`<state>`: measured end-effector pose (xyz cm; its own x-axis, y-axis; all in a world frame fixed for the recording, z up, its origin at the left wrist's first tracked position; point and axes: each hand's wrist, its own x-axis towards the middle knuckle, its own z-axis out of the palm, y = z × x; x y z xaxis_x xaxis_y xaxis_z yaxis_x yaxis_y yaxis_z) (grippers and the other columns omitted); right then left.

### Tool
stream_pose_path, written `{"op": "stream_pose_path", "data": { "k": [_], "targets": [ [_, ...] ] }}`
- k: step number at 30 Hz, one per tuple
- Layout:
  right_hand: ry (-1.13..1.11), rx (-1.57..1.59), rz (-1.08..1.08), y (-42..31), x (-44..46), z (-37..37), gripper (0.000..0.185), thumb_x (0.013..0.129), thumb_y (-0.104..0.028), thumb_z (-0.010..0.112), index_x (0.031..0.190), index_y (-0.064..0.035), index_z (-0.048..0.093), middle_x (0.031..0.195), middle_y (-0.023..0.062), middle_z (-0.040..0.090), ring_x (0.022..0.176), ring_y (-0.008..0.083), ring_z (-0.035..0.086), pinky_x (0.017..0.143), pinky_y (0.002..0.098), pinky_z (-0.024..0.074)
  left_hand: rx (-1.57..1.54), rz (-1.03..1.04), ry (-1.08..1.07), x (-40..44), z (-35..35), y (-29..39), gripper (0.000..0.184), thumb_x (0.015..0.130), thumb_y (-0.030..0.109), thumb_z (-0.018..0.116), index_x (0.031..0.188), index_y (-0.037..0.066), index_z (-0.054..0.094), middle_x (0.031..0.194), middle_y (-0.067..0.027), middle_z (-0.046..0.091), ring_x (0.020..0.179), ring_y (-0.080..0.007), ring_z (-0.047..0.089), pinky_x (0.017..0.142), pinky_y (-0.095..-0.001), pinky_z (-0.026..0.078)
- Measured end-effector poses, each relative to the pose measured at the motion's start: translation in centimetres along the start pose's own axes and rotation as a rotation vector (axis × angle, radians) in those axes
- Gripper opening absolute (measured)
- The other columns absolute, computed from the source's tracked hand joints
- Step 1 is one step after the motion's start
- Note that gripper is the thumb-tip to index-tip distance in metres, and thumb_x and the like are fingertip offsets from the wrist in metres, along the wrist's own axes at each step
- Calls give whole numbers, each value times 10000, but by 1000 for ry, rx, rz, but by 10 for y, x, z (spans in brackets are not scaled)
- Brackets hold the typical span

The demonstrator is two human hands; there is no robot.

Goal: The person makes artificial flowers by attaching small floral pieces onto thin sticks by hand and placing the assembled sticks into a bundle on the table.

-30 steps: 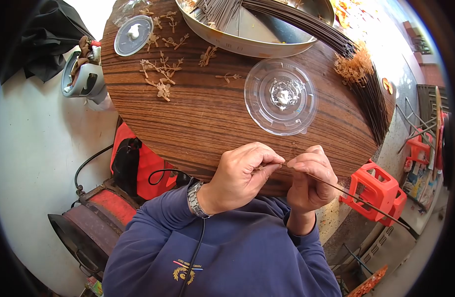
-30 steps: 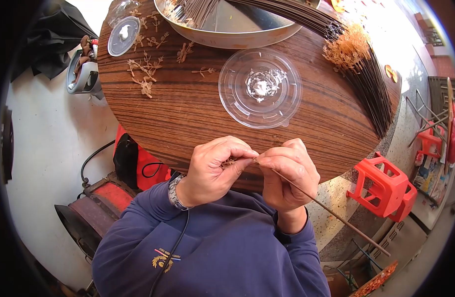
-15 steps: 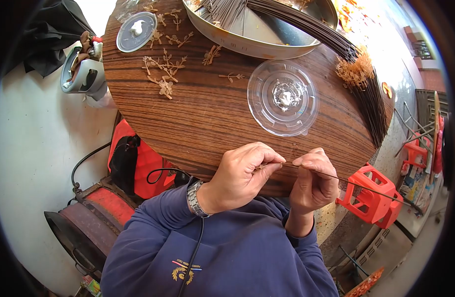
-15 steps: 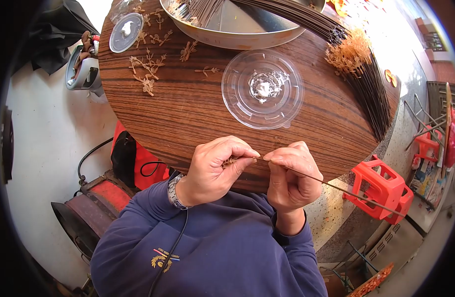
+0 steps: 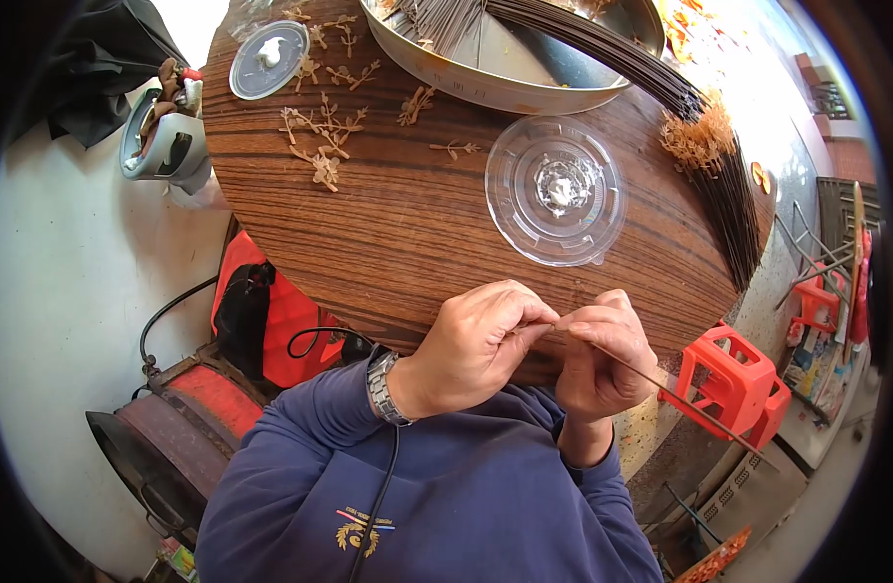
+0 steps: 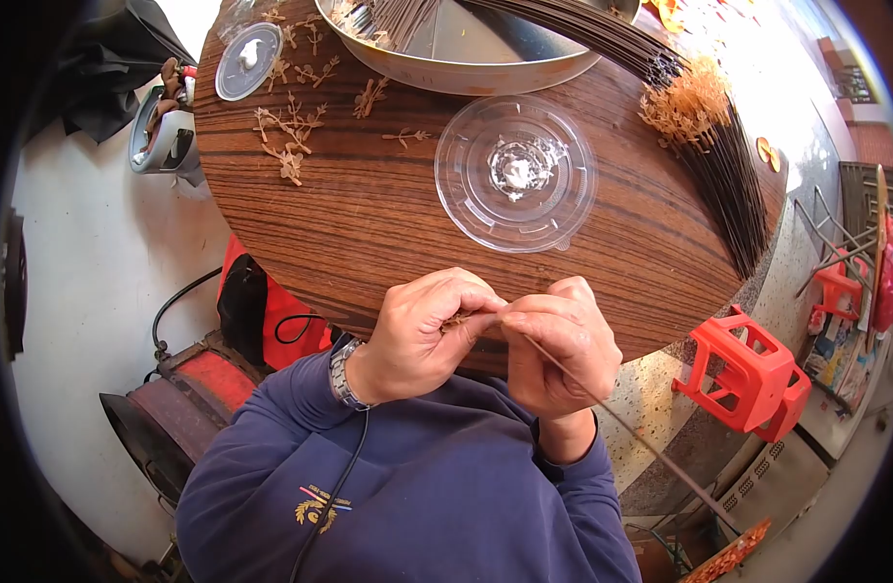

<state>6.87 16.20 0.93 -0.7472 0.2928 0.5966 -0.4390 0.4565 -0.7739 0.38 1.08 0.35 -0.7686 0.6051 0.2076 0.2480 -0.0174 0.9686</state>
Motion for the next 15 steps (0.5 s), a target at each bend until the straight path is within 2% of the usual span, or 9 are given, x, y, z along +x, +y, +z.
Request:
{"op": "stream_pose_path", "data": {
  "k": [7, 15],
  "targets": [
    [120, 113, 118, 1, -10, -3, 244, 807, 142, 701, 981, -18, 642, 834, 106, 715, 711, 177, 633, 664, 307, 426, -81, -94, 1, 1, -2, 5, 96, 866, -28, 723, 948, -14, 675, 881, -119, 701, 788, -211, 688, 670, -292, 531],
    [108, 122, 142, 0, -9, -1, 257, 804, 159, 690, 976, -26, 644, 821, 102, 706, 722, 166, 621, 683, 303, 428, -111, -129, 31, -1, -1, 4, 101, 851, -19, 747, 933, -10, 689, 880, -114, 718, 788, -193, 699, 689, -283, 543]
  ]
}}
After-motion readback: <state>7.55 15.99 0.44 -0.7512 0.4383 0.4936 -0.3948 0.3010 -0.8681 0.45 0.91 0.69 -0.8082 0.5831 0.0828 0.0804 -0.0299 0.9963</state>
